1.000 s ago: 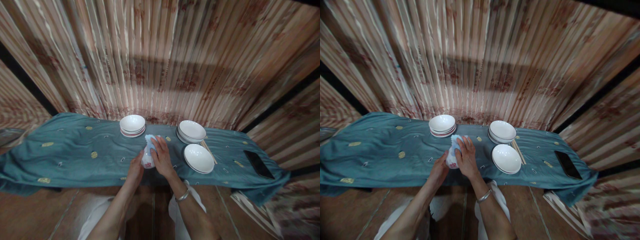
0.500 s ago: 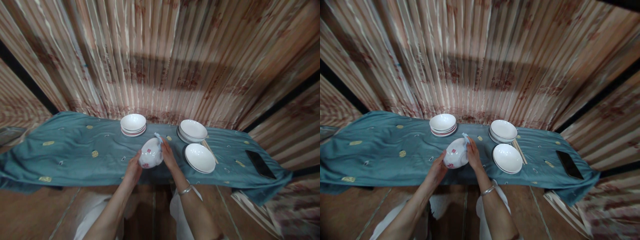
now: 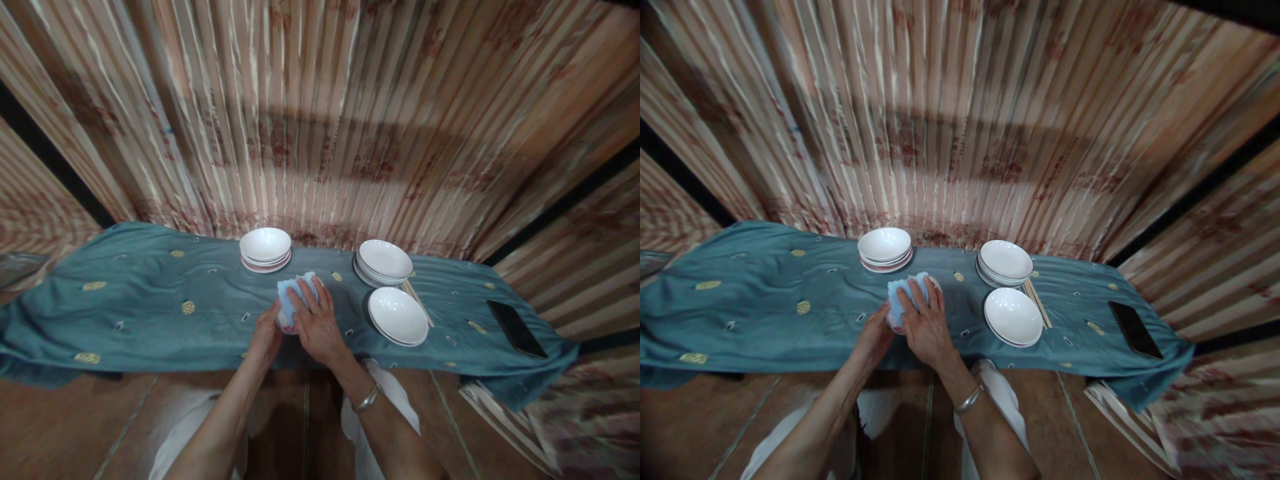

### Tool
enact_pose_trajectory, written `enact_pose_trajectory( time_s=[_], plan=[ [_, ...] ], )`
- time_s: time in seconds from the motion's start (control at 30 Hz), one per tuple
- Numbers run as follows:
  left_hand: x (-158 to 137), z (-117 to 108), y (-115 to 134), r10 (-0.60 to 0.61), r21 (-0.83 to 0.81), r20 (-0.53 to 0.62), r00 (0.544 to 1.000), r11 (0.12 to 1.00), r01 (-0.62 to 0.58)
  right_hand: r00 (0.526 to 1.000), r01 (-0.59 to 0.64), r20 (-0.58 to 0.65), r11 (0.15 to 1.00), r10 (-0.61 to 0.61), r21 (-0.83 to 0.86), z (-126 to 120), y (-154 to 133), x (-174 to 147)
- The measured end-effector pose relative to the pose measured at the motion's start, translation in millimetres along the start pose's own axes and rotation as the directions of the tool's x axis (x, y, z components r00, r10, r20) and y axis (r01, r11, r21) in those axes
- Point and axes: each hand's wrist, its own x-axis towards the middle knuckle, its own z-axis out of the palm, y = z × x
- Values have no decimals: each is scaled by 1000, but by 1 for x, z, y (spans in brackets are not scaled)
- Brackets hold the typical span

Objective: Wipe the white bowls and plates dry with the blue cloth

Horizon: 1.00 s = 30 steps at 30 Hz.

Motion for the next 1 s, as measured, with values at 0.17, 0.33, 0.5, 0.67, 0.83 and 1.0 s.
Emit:
enact_pose_trajectory(
  time_s=[0.17,0.33,0.5,0.67,0.83,1.0],
  plan=[
    [0,1,-1,-43,-10,35,998,999,44,995,-89,-38,985,96,145,5,20,1],
    [4,-3,-4,-56,-18,24,998,998,57,956,-227,-70,874,283,430,25,44,5],
    [6,-8,-4,-67,-57,1,998,996,67,878,-355,10,637,479,684,44,63,11],
    [9,-12,-2,-120,-98,5,993,988,120,801,-450,162,400,577,799,52,68,13],
    [13,-15,-1,-184,-173,-2,983,968,181,712,-506,194,301,675,808,71,61,4],
    [14,-16,0,-229,-234,-16,973,947,219,683,-555,190,332,705,762,87,51,-7]
  ],
)
